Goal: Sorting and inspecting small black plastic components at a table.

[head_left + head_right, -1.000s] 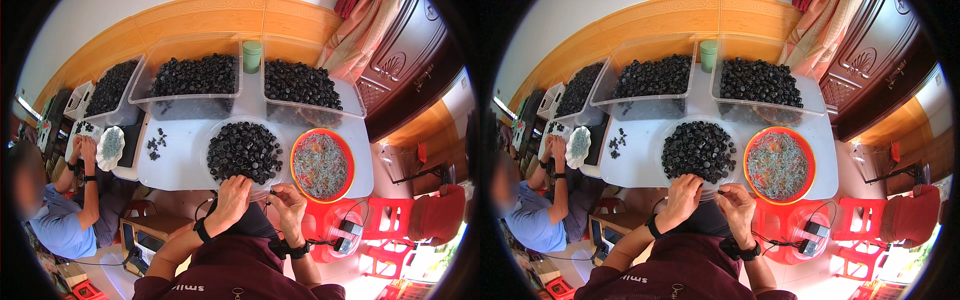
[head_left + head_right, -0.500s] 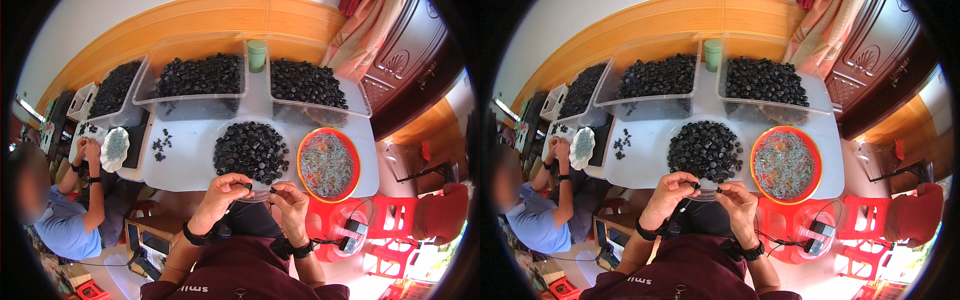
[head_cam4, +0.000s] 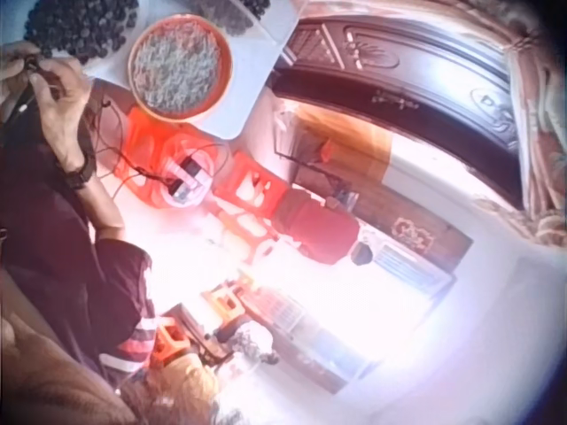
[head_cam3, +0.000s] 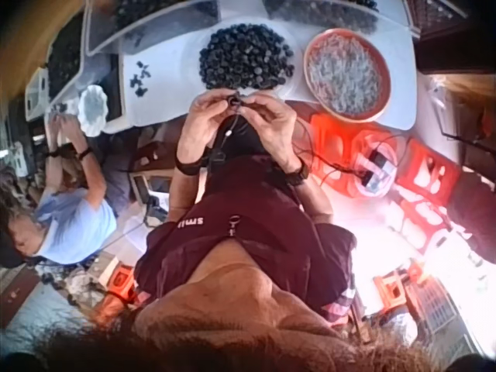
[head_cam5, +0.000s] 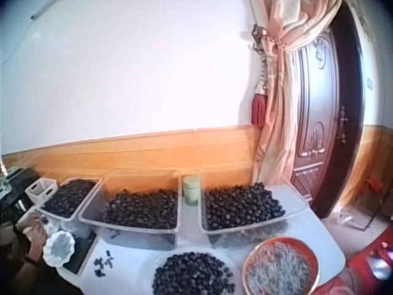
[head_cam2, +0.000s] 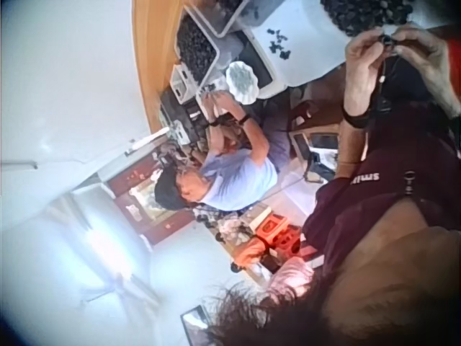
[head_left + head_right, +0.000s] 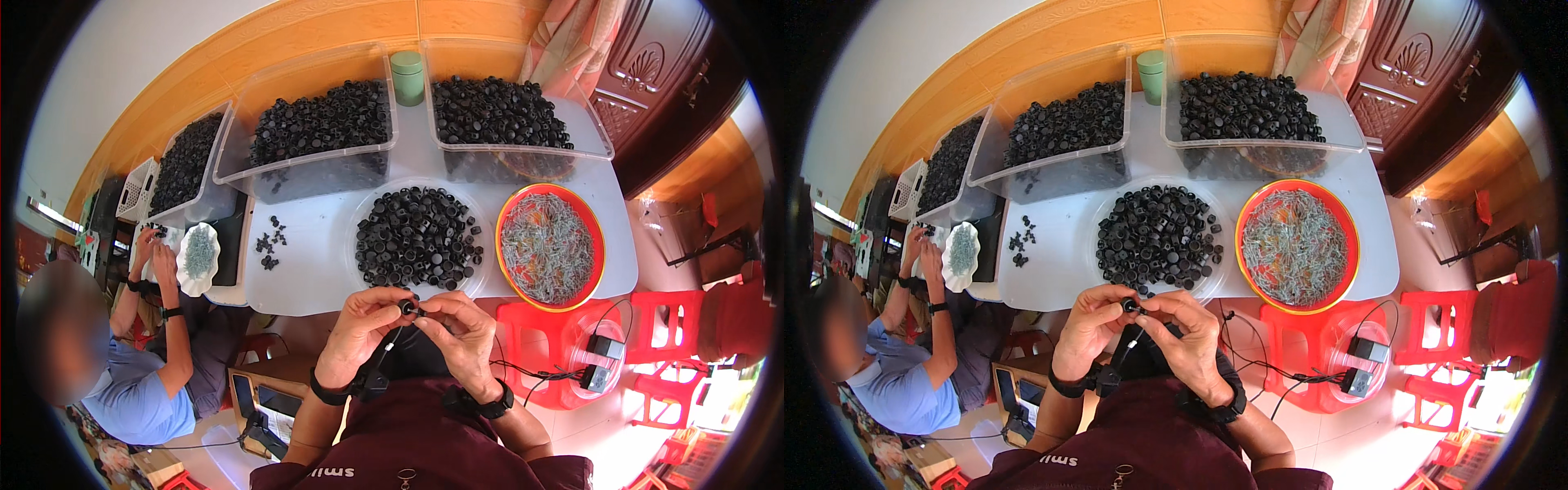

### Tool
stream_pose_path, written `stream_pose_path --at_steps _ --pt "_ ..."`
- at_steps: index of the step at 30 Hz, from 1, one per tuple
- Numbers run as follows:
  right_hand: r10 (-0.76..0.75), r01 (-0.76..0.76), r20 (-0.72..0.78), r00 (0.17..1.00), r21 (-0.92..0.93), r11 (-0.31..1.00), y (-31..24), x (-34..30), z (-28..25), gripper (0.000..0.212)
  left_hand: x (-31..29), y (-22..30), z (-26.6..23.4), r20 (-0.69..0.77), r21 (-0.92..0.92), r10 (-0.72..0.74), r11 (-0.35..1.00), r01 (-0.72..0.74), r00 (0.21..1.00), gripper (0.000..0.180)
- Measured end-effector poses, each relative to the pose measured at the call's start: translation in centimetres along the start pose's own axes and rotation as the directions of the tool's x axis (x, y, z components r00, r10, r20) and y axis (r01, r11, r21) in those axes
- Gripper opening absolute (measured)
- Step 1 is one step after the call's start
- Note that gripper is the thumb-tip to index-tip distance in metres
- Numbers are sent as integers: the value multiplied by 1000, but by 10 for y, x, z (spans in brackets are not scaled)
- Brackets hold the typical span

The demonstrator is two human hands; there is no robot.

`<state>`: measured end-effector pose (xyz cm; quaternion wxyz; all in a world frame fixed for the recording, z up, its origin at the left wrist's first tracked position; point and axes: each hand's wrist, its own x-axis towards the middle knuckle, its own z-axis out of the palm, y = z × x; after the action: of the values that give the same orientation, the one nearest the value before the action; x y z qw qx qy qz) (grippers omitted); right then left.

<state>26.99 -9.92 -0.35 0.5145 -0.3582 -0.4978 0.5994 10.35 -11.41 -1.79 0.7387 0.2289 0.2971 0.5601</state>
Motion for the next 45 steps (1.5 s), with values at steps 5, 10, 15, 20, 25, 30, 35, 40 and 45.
stream_pose_path --at_steps 5,10,15,20,25,30,35,40,45 --pt "11 -11 -28 1000 4 1000 2 -1 2 20 -1 -1 3 -15 55 37 998 -36 999 23" --pt "-1 -1 -54 999 -32 999 6 -2 1 20 -1 -2 5 -46 115 47 992 -42 998 23" --pt "-7 2 -71 997 -68 998 6 -1 0 19 0 -1 9 -64 178 70 982 -58 995 24" --pt "-49 37 -71 996 -157 987 7 0 -1 19 2 -3 11 -69 261 103 962 -82 992 25" --pt "-75 56 -110 991 -167 984 9 0 -1 18 3 -3 11 -50 320 130 941 -108 990 24" --pt "-219 184 -77 973 -323 928 10 1 -3 19 2 -2 12 -47 344 125 933 -101 991 24" --pt "-308 264 -53 950 -393 881 7 0 -1 20 0 -3 13 -62 288 142 950 -118 988 22" --pt "-331 283 -102 938 -325 902 12 -1 0 21 0 -5 11 -69 276 157 952 -132 985 21" --pt "-354 309 -86 931 -329 892 9 -3 2 21 -3 -5 14 -58 326 209 928 -180 976 23"
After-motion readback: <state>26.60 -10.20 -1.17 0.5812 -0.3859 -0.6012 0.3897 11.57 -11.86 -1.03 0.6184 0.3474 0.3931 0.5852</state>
